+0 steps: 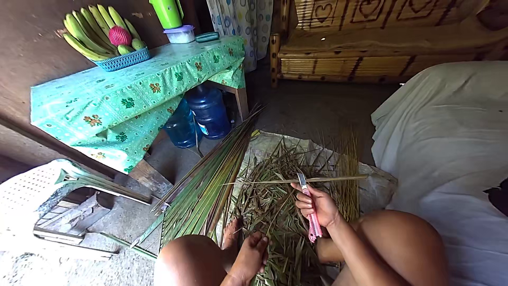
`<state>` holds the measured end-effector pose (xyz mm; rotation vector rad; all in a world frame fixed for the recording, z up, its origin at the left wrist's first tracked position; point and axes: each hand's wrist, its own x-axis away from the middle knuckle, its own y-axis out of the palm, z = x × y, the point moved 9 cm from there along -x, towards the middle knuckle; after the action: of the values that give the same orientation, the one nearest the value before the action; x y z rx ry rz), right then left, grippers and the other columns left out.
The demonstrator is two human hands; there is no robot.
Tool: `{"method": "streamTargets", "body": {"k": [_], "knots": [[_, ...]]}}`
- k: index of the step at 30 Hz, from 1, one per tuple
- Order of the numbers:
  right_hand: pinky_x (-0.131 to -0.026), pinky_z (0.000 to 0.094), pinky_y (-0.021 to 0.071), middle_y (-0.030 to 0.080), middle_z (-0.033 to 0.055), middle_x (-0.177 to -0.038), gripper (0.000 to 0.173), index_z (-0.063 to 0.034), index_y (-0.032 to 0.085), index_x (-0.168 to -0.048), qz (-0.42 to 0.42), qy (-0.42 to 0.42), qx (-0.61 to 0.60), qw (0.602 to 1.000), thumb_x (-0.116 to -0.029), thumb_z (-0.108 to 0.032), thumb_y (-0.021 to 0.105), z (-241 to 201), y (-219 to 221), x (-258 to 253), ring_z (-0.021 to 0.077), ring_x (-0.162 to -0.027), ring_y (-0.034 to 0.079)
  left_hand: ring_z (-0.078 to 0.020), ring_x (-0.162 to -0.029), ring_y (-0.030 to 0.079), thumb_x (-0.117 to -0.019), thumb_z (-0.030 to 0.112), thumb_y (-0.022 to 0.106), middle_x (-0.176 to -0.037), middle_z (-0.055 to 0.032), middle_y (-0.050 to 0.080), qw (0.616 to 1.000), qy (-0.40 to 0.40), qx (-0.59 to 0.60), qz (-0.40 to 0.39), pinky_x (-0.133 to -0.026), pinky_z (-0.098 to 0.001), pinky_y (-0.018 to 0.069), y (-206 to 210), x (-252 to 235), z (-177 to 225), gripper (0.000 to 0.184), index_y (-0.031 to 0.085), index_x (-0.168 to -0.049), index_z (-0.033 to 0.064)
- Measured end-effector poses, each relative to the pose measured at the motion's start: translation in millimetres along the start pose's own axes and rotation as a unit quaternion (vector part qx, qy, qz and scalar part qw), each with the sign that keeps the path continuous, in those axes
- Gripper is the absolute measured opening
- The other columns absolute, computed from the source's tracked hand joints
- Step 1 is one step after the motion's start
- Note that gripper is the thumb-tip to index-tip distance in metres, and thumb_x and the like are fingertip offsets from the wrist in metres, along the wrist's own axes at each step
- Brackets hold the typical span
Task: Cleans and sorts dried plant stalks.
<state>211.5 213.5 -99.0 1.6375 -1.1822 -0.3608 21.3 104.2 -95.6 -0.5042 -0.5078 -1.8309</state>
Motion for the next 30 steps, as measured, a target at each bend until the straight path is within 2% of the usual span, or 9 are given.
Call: {"method": "streamTargets", "body": {"k": [8,11,15,18,21,24,26,28,30], "knots": [[-0.044,0.0173,0.0455,0.055,-0.0056,-0.062,0.052,-0.0159,0.060,-0.126,-0.082,0.000,0.056,0.995,-0.0842,-0.039,0.081,-8,13,7,0.0037,-0.047,0.053,-0.0029,-0.044,0.046,-0.1105,0.012,0.039,-0.060,0.0045,0.051,1.000,-0.004,-0.019,-0.008,-0.044,-0.0174,0.0412,2,-2,-2,0.022,0.059,-0.106,0.0042],[-0.046,0.0160,0.0470,0.056,-0.0067,-0.067,0.057,-0.0196,0.054,-0.133,-0.061,0.006,0.099,0.993,-0.0861,-0.039,0.080,-11,2,5,0.0029,-0.050,0.055,-0.0021,-0.044,0.046,-0.1101,0.011,0.039,-0.059,0.0049,0.051,1.000,-0.003,-0.021,-0.020,-0.043,-0.0165,0.0409,4,-1,0,0.023,0.060,-0.107,0.0039],[-0.042,0.0179,0.0437,0.052,-0.0024,-0.069,0.035,-0.0141,0.049,-0.143,0.113,-0.032,0.216,0.969,-0.1089,-0.020,0.043,-21,-17,8,0.0053,-0.049,0.051,-0.0013,-0.041,0.041,-0.1104,0.013,0.039,-0.055,0.0053,0.048,0.999,0.009,-0.003,-0.030,-0.040,-0.0162,0.0356,8,0,3,0.026,0.063,-0.104,0.0037],[-0.047,0.0200,0.0444,0.057,0.0012,-0.076,0.033,-0.0066,0.058,-0.139,0.277,-0.083,0.398,0.871,-0.1081,-0.012,0.049,-29,-29,15,0.0063,-0.056,0.053,-0.0010,-0.039,0.037,-0.1102,0.013,0.040,-0.053,0.0058,0.046,1.000,0.013,-0.003,-0.021,-0.038,-0.0164,0.0319,8,-1,3,0.027,0.063,-0.099,0.0046],[-0.108,0.0474,0.0461,0.064,0.0176,-0.136,0.040,-0.0051,0.055,-0.146,0.367,-0.074,0.601,0.706,-0.1085,-0.013,0.047,-44,-52,16,0.0293,-0.124,0.062,-0.0020,-0.039,0.036,-0.1099,0.013,0.041,-0.054,0.0058,0.045,1.000,0.006,-0.010,-0.005,-0.038,-0.0174,0.0316,5,1,3,0.026,0.061,-0.096,0.0054],[-0.083,0.0493,0.0519,0.066,0.0210,-0.113,0.041,-0.0062,0.053,-0.146,0.353,0.073,0.654,0.665,-0.1090,-0.024,0.048,-27,-71,13,0.0318,-0.093,0.065,-0.0036,-0.039,0.040,-0.1111,0.013,0.039,-0.054,0.0041,0.046,0.999,0.016,0.025,0.027,-0.038,-0.0185,0.0368,-3,1,7,0.026,0.059,-0.098,0.0045],[-0.071,0.0425,0.0514,0.066,0.0178,-0.098,0.042,-0.0071,0.051,-0.146,0.306,0.130,0.643,0.690,-0.1097,-0.028,0.047,-9,-51,17,0.0261,-0.076,0.061,-0.0052,-0.042,0.047,-0.1118,0.014,0.037,-0.058,0.0018,0.051,0.997,0.032,0.053,0.042,-0.040,-0.0192,0.0432,-7,-3,15,0.025,0.057,-0.101,0.0035],[-0.045,0.0240,0.0406,0.056,0.0043,-0.069,0.031,-0.0061,0.059,-0.132,0.244,0.096,0.532,0.805,-0.1108,-0.025,0.045,13,-19,27,0.0102,-0.049,0.049,-0.0058,-0.045,0.053,-0.1118,0.014,0.037,-0.062,0.0002,0.056,0.996,0.044,0.069,0.048,-0.043,-0.0195,0.0475,-7,-7,22,0.026,0.058,-0.101,0.0024],[-0.041,0.0179,0.0389,0.057,-0.0007,-0.067,0.038,-0.0055,0.055,-0.137,0.122,0.085,0.371,0.917,-0.1096,-0.023,0.036,39,12,33,0.0048,-0.046,0.048,-0.0073,-0.047,0.057,-0.1117,0.014,0.039,-0.063,-0.0016,0.059,0.995,0.044,0.082,0.042,-0.046,-0.0208,0.0510,-4,-11,23,0.025,0.057,-0.100,0.0017]]}}
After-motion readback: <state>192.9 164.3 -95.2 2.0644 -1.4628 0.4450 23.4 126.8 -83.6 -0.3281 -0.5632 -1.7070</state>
